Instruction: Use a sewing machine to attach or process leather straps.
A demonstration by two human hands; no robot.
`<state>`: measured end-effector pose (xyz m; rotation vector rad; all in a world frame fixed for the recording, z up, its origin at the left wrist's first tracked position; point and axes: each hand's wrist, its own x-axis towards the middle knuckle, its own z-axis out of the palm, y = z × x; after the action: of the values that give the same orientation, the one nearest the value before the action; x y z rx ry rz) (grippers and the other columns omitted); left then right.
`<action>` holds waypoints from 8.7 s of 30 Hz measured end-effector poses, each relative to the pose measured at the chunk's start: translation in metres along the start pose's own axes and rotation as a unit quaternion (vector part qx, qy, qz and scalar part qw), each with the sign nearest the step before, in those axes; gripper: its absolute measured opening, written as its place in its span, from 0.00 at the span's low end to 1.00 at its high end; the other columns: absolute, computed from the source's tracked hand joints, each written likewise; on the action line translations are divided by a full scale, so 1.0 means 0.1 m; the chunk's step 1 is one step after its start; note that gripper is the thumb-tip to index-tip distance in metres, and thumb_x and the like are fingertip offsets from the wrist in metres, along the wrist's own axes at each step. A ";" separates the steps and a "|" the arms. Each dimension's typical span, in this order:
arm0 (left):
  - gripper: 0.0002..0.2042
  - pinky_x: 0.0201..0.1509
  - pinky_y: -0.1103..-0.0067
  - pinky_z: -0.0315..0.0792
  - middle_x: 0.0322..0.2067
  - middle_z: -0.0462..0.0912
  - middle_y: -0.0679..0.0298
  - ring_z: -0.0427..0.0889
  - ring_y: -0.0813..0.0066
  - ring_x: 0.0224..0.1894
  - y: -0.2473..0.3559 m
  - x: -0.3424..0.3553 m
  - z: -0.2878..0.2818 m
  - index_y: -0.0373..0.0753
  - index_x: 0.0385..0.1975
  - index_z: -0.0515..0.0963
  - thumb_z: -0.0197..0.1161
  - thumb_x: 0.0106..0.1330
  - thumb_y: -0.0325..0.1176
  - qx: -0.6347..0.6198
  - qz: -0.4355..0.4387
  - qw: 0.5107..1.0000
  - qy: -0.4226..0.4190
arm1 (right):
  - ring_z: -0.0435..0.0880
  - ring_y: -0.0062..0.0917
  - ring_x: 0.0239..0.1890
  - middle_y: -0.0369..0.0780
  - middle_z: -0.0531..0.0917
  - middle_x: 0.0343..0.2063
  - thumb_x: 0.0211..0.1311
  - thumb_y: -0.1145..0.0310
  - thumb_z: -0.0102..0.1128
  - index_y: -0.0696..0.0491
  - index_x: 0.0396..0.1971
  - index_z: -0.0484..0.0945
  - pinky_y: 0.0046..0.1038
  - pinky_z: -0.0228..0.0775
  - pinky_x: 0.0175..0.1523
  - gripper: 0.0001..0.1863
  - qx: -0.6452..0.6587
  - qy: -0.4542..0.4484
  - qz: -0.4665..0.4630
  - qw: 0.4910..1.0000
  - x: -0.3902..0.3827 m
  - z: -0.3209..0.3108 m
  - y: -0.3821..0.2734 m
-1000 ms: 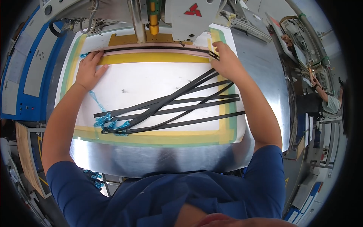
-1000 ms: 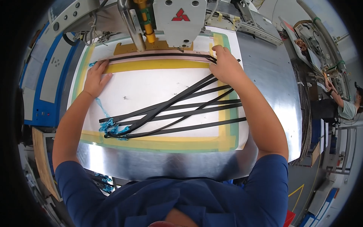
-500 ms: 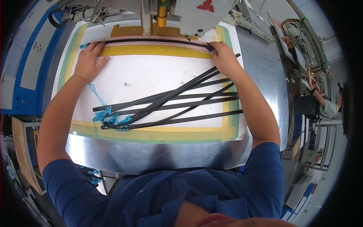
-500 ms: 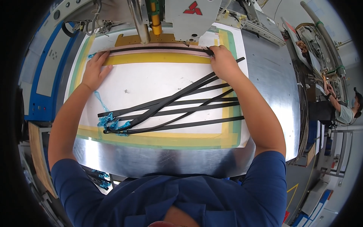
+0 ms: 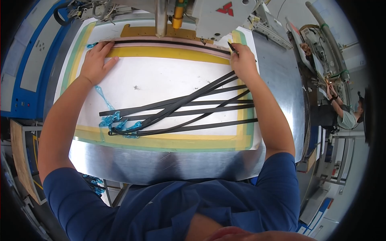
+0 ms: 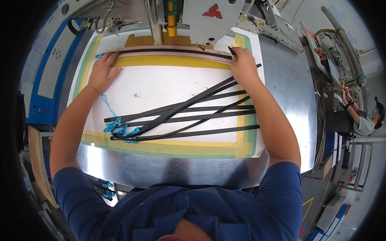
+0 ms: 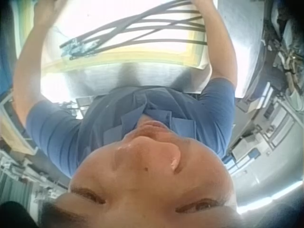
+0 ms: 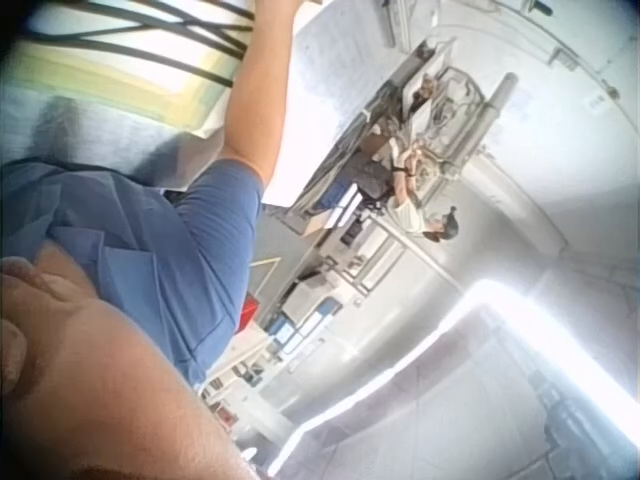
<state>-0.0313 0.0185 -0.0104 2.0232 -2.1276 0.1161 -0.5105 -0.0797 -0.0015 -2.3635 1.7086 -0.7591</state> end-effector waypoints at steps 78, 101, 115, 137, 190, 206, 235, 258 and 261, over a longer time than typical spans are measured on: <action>0.27 0.71 0.60 0.68 0.67 0.76 0.52 0.77 0.50 0.65 -0.76 0.15 0.07 0.41 0.64 0.77 0.64 0.70 0.49 -0.038 0.212 0.977 -0.006 | 0.85 0.42 0.43 0.44 0.84 0.39 0.58 0.46 0.74 0.53 0.52 0.85 0.40 0.76 0.49 0.30 0.099 -0.349 -0.208 0.908 -0.37 0.23 -2.33; 0.33 0.74 0.58 0.62 0.66 0.78 0.49 0.74 0.49 0.69 -0.66 0.17 0.32 0.37 0.69 0.74 0.64 0.70 0.54 -0.062 0.226 0.972 0.034 | 0.87 0.44 0.47 0.44 0.83 0.44 0.64 0.67 0.63 0.50 0.50 0.82 0.44 0.80 0.50 0.15 -0.014 -0.047 -0.073 0.996 0.36 1.72 -2.62; 0.28 0.67 0.62 0.72 0.61 0.81 0.47 0.80 0.46 0.61 -0.78 0.20 0.24 0.32 0.62 0.78 0.68 0.66 0.42 -0.123 0.220 0.964 0.086 | 0.87 0.42 0.48 0.44 0.85 0.45 0.67 0.66 0.63 0.50 0.51 0.83 0.42 0.81 0.52 0.15 -0.033 -0.039 -0.081 0.995 0.38 1.71 -2.66; 0.35 0.68 0.60 0.69 0.62 0.78 0.51 0.78 0.54 0.63 -0.70 0.19 0.34 0.30 0.64 0.76 0.66 0.66 0.53 -0.067 0.201 0.975 0.066 | 0.88 0.37 0.49 0.39 0.83 0.47 0.64 0.69 0.66 0.48 0.54 0.85 0.38 0.82 0.53 0.18 -0.097 -0.078 -0.171 0.977 0.34 1.65 -2.77; 0.32 0.66 0.63 0.69 0.57 0.81 0.54 0.78 0.57 0.62 -0.58 0.12 0.31 0.32 0.61 0.78 0.63 0.69 0.54 -0.070 0.160 0.983 0.051 | 0.87 0.40 0.51 0.42 0.83 0.48 0.64 0.73 0.60 0.49 0.53 0.85 0.41 0.81 0.54 0.18 -0.099 -0.110 -0.131 0.980 0.34 1.59 -2.93; 0.31 0.68 0.63 0.68 0.57 0.80 0.51 0.77 0.56 0.63 -0.58 0.09 0.28 0.32 0.61 0.77 0.63 0.70 0.53 -0.074 0.153 0.984 0.043 | 0.86 0.39 0.53 0.41 0.83 0.52 0.67 0.77 0.53 0.48 0.57 0.84 0.40 0.79 0.58 0.21 -0.074 -0.140 -0.107 0.981 0.32 1.46 -2.83; 0.32 0.75 0.61 0.60 0.61 0.77 0.51 0.72 0.54 0.68 -0.14 0.10 0.11 0.41 0.64 0.78 0.61 0.70 0.59 0.009 0.114 0.993 -0.017 | 0.85 0.38 0.56 0.41 0.83 0.53 0.68 0.77 0.51 0.49 0.56 0.84 0.39 0.79 0.60 0.21 -0.146 -0.129 -0.045 0.980 0.15 1.04 -2.08; 0.37 0.70 0.61 0.72 0.59 0.77 0.46 0.76 0.46 0.64 0.59 0.34 0.07 0.31 0.62 0.78 0.66 0.65 0.60 -0.014 0.105 0.990 -0.092 | 0.85 0.39 0.54 0.41 0.82 0.52 0.69 0.76 0.50 0.44 0.60 0.83 0.40 0.78 0.59 0.23 -0.114 -0.119 -0.078 0.983 0.09 0.85 -1.66; 0.37 0.70 0.61 0.72 0.61 0.76 0.45 0.75 0.46 0.65 0.62 0.29 0.08 0.32 0.64 0.77 0.65 0.67 0.60 -0.007 0.096 0.992 -0.080 | 0.85 0.40 0.54 0.40 0.82 0.52 0.69 0.76 0.49 0.44 0.60 0.83 0.39 0.78 0.59 0.24 -0.120 -0.121 -0.064 0.983 0.08 0.73 -1.40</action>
<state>-0.0945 -0.0078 -0.0069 1.8742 -2.4102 -0.0344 -0.3550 -0.0508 -0.0079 -2.6155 1.6387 -0.2750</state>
